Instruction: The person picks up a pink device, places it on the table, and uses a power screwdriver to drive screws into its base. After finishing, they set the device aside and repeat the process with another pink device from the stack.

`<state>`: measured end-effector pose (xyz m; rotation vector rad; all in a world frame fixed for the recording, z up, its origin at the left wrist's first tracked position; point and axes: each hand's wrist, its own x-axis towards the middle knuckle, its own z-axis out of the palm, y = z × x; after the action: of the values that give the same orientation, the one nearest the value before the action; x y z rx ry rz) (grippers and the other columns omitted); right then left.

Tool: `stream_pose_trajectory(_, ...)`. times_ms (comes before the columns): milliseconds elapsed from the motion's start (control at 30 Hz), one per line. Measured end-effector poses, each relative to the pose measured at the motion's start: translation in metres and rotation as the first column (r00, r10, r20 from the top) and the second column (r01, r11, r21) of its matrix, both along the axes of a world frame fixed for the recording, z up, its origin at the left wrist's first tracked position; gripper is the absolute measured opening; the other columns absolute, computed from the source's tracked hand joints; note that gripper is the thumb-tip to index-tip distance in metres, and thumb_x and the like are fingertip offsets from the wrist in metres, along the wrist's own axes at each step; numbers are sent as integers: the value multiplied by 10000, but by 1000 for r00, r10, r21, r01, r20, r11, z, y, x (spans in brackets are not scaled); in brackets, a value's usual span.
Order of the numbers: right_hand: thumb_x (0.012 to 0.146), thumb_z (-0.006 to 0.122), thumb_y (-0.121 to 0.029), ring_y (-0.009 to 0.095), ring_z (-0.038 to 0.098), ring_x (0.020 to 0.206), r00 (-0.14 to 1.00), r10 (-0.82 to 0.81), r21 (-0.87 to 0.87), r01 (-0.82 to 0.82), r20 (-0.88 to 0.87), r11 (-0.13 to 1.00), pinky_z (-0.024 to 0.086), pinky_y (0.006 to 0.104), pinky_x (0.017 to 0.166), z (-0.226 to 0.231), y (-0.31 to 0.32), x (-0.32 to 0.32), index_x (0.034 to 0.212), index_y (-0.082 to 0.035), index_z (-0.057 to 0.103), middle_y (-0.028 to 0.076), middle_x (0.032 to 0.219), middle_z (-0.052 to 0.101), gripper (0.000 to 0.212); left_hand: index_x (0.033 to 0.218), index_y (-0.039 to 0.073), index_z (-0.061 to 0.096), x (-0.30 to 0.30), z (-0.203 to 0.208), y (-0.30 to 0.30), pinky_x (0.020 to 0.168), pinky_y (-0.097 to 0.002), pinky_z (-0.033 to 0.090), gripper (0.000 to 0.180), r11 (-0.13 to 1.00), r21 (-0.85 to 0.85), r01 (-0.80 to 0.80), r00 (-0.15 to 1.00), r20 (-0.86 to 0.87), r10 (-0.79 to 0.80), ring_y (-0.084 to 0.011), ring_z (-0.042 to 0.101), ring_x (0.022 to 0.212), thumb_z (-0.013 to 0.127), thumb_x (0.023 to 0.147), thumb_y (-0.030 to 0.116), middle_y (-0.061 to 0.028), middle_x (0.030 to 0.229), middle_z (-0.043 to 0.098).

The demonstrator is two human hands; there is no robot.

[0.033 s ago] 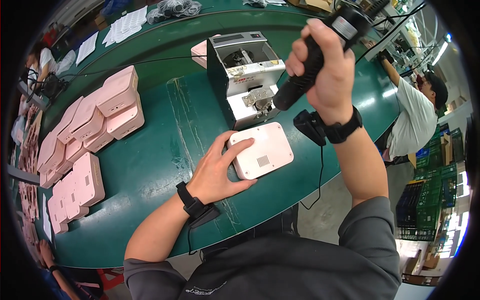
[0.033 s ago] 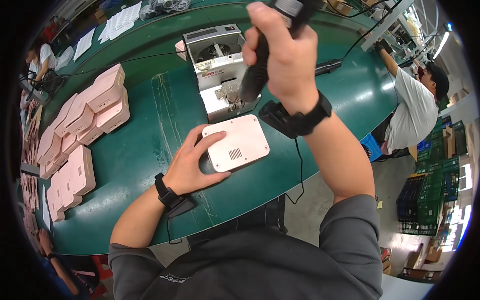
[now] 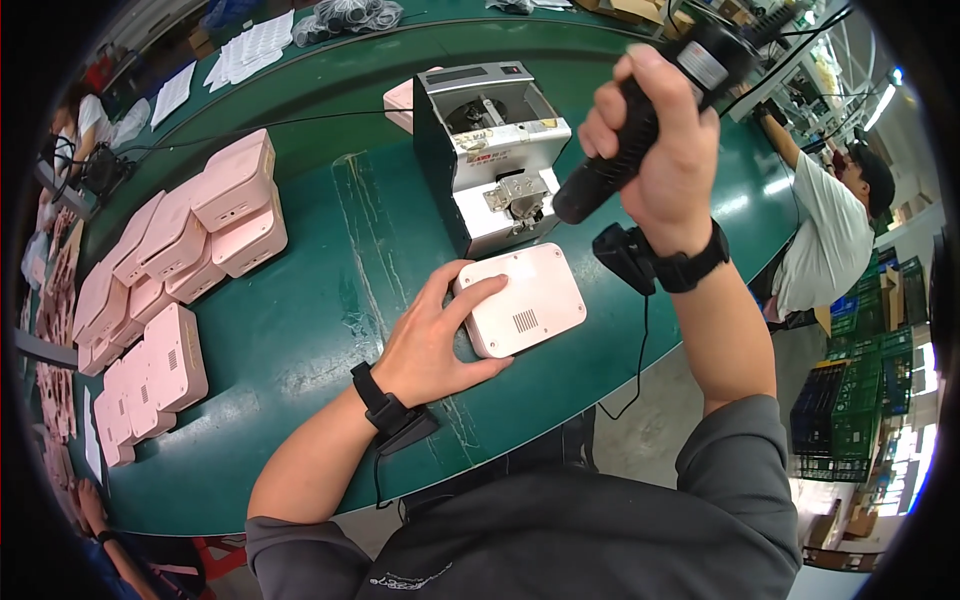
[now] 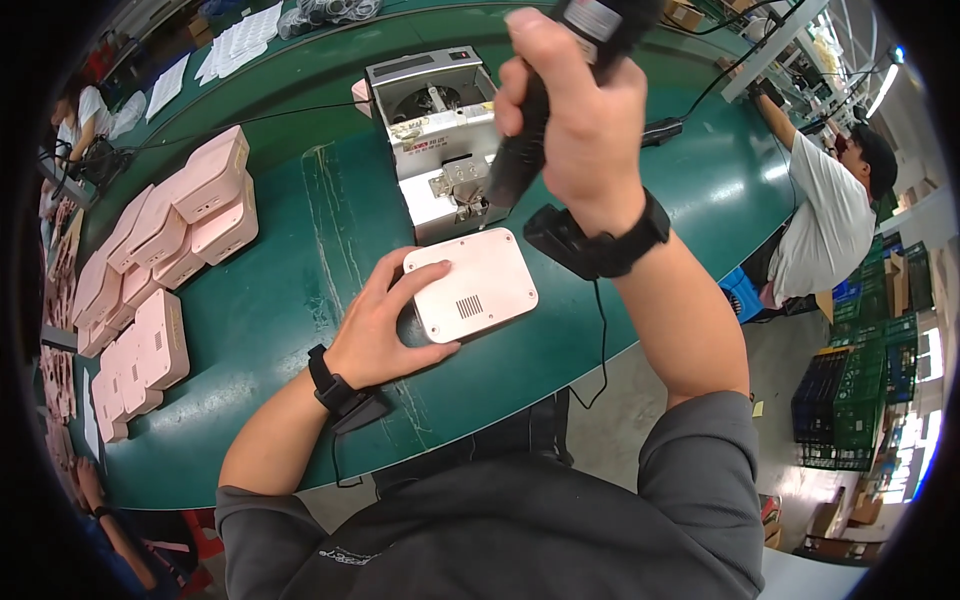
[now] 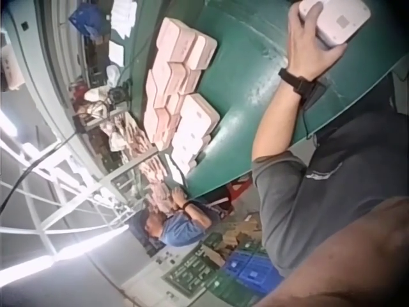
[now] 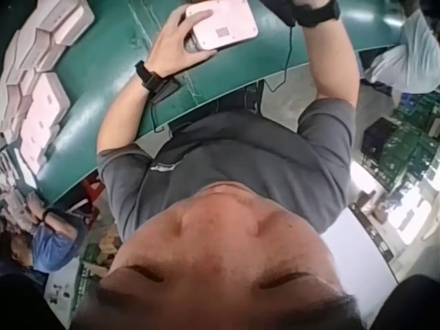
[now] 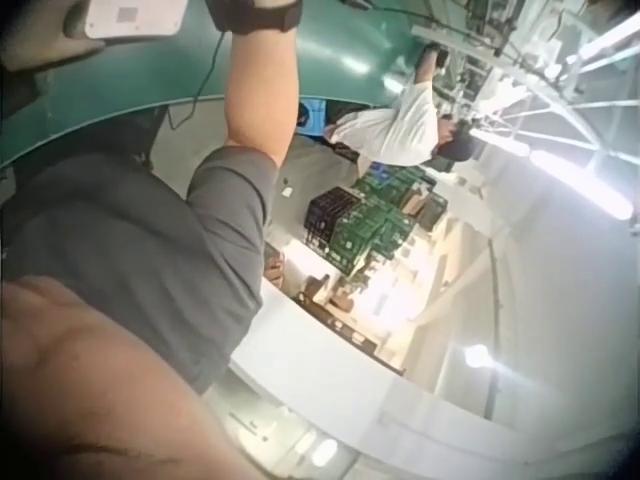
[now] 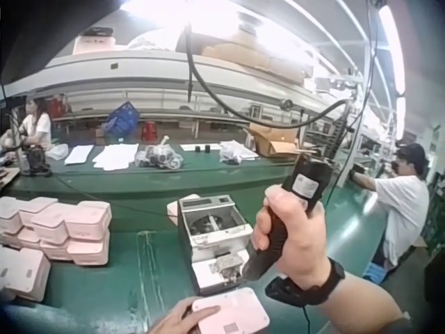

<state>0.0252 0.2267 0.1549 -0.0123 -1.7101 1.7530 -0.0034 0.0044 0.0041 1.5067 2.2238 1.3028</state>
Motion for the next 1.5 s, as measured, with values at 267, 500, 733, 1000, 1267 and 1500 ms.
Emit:
stream_pose_trajectory(267, 968, 555, -299, 150, 502, 535, 999, -43, 72, 45, -28, 996, 429, 330, 566, -6, 12, 31, 972, -38, 554, 58, 677, 527, 261, 1354, 138, 561, 2, 0, 0, 996, -438, 495, 792, 1000, -8, -6, 1000, -4, 6, -379, 548, 1211, 886, 642, 256, -183, 1383, 440)
stream_pose_trajectory(500, 965, 558, -302, 151, 500, 534, 998, -66, 30, 66, 0, 997, 430, 329, 561, -31, 21, 25, 961, -48, 545, 61, 679, 529, 254, 1352, 137, 566, 2, 0, 3, 990, -437, 498, 790, 1000, -9, -10, 1000, 0, 10, -377, 550, 1208, 887, 638, 246, -187, 1383, 437)
stream_pose_trajectory(733, 965, 566, -304, 155, 498, 525, 1000, -18, -34, 18, -11, 999, 432, 331, 557, -41, 30, 24, 938, -52, 541, 65, 674, 531, 255, 1361, 183, 562, 1, -2, 4, 965, -455, 517, 780, 1000, 23, -13, 1000, 8, 13, -393, 547, 1201, 876, 651, 249, -191, 1364, 442)
stream_pose_trajectory(1000, 964, 571, -305, 158, 497, 522, 999, -26, 5, 26, 26, 1000, 432, 332, 555, -26, 20, 15, 940, -51, 547, 62, 669, 527, 256, 1368, 193, 556, 0, 0, 4, 972, -454, 516, 797, 1000, -5, -14, 1000, 4, 14, -396, 539, 1216, 887, 645, 254, -192, 1375, 444)
stream_pose_trajectory(1267, 962, 581, -283, 168, 510, 525, 993, 19, 34, -15, -113, 999, 443, 341, 559, 0, 4, -12, 941, -40, 561, 70, 672, 545, 245, 1368, 155, 552, 4, -1, 3, 1000, -438, 498, 809, 1000, 12, -24, 1000, -19, 24, -398, 543, 1227, 899, 641, 232, -195, 1395, 450)
stream_pose_trajectory(1500, 970, 559, -305, 169, 502, 519, 1000, 21, 73, -22, 9, 997, 438, 341, 551, -2, -4, -11, 952, -37, 561, 65, 657, 527, 268, 1375, 174, 548, 4, -4, 0, 978, -452, 517, 812, 1000, -2, -31, 999, -20, 31, -402, 557, 1208, 894, 642, 234, -189, 1391, 452)
